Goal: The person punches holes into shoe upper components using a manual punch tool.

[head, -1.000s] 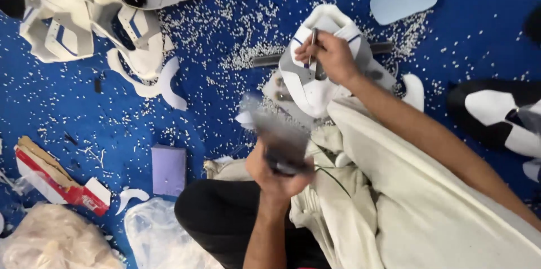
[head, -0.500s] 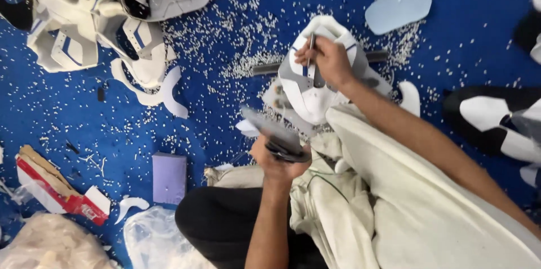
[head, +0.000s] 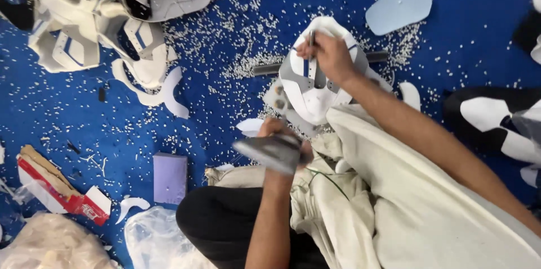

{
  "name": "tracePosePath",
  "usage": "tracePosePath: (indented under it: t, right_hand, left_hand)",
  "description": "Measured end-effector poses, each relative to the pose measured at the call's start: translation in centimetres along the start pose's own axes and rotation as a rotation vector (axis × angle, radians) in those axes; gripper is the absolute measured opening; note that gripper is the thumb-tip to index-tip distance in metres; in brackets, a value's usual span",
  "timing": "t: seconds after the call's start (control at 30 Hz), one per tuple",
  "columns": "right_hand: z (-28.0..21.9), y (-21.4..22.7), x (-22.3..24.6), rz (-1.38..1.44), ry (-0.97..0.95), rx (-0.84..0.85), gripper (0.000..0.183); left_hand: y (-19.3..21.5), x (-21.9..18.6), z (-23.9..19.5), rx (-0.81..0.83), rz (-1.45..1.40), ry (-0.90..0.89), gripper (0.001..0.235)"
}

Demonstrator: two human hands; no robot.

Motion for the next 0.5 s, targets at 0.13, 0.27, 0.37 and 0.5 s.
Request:
tracePosePath:
  t: [0.13, 0.27, 0.37, 0.5]
  right_hand:
    - [-2.3, -0.5, 2.5, -0.648, 0.387, 0.188, 0.016]
    - [1.2, 1.0, -1.0, 0.041, -0.12, -0.048, 0.015]
    - [2.6, 0.9, -2.5, 0.224, -0.263, -0.106, 0.008]
    - [0.7, 0.4, 2.4, -0.192, 0.101, -0.068, 0.009]
  left_hand:
    - [-2.2, 5.3, -1.3, 0.184, 0.328, 0.323, 0.043]
    - [0.1, 0.8, -1.2, 0.146, 0.267, 0.35, 0.042]
    - [1.7, -5.2, 1.9, 0.081, 0.227, 0.228, 0.038]
    - [0.2, -3.2, 1.7, 0.073, -0.13, 0.037, 0.043]
Point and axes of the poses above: each hand's wrist, its own z-axis towards the middle knuckle, its own y-axis out of the back of the hand, x = y × z, the point moved 7 cm from there along z, towards the middle knuckle, and after that the axes turned 8 degrees about -x, right-handed, at the moved point
